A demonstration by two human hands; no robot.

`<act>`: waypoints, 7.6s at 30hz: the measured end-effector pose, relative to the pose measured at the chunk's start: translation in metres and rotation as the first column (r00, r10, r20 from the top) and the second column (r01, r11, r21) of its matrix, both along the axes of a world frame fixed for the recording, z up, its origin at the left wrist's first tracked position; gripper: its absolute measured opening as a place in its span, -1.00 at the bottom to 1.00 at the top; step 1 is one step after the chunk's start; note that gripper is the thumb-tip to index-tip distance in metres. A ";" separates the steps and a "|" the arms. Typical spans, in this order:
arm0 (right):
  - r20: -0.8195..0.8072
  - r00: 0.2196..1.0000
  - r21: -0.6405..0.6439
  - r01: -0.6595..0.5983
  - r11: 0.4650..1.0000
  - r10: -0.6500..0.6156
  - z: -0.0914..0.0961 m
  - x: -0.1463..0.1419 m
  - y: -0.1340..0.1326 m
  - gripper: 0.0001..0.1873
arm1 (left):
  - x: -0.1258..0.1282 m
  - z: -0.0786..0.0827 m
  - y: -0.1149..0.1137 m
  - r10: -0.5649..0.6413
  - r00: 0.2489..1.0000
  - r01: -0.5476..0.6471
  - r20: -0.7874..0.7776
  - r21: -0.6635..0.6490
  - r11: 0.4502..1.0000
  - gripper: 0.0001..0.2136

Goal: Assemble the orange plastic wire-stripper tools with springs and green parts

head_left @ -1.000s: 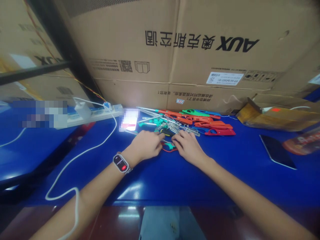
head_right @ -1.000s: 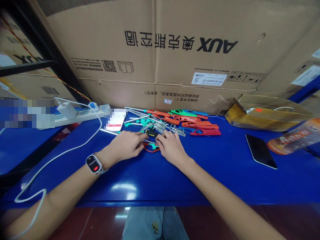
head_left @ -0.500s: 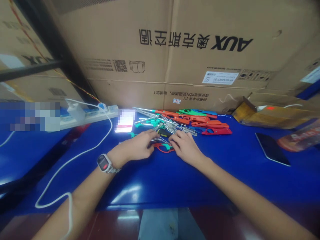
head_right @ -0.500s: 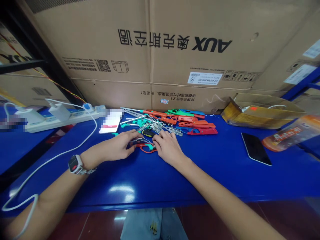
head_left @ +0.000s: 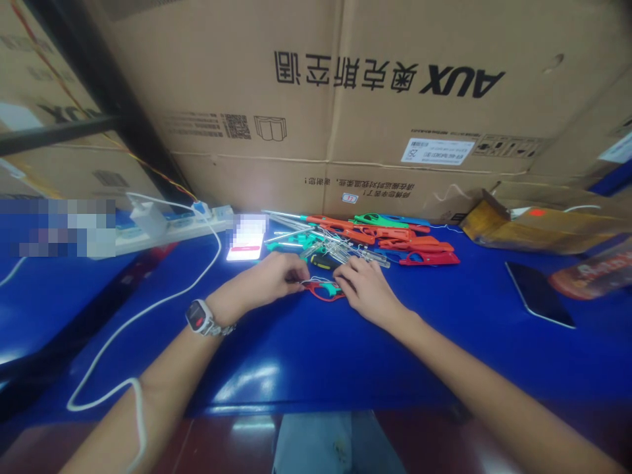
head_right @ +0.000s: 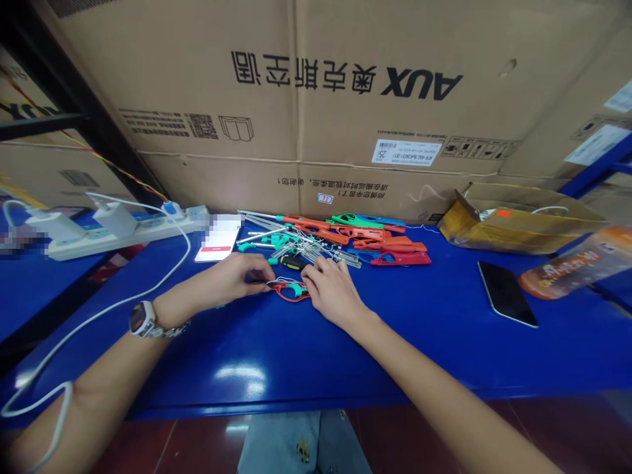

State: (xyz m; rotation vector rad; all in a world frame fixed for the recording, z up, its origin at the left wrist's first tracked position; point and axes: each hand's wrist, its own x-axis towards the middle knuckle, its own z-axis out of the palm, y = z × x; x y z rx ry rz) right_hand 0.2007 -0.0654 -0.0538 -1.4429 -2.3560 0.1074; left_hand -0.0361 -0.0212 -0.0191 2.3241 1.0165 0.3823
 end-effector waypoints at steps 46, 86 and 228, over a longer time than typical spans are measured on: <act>-0.056 0.975 -0.150 -0.222 0.963 0.216 0.032 -0.029 0.021 -0.88 | -0.008 -0.004 0.004 0.010 0.996 -0.016 -0.085 -0.073 0.997 -0.90; -0.200 0.969 -0.092 -0.166 0.982 0.145 0.015 -0.030 0.011 -0.86 | -0.003 -0.007 -0.001 0.008 0.996 -0.016 -0.090 -0.081 0.997 -0.88; -0.637 0.771 -0.077 -0.063 0.995 0.000 0.000 -0.031 0.018 -0.83 | 0.029 -0.025 -0.024 0.150 0.937 0.033 -0.314 0.509 0.860 -0.81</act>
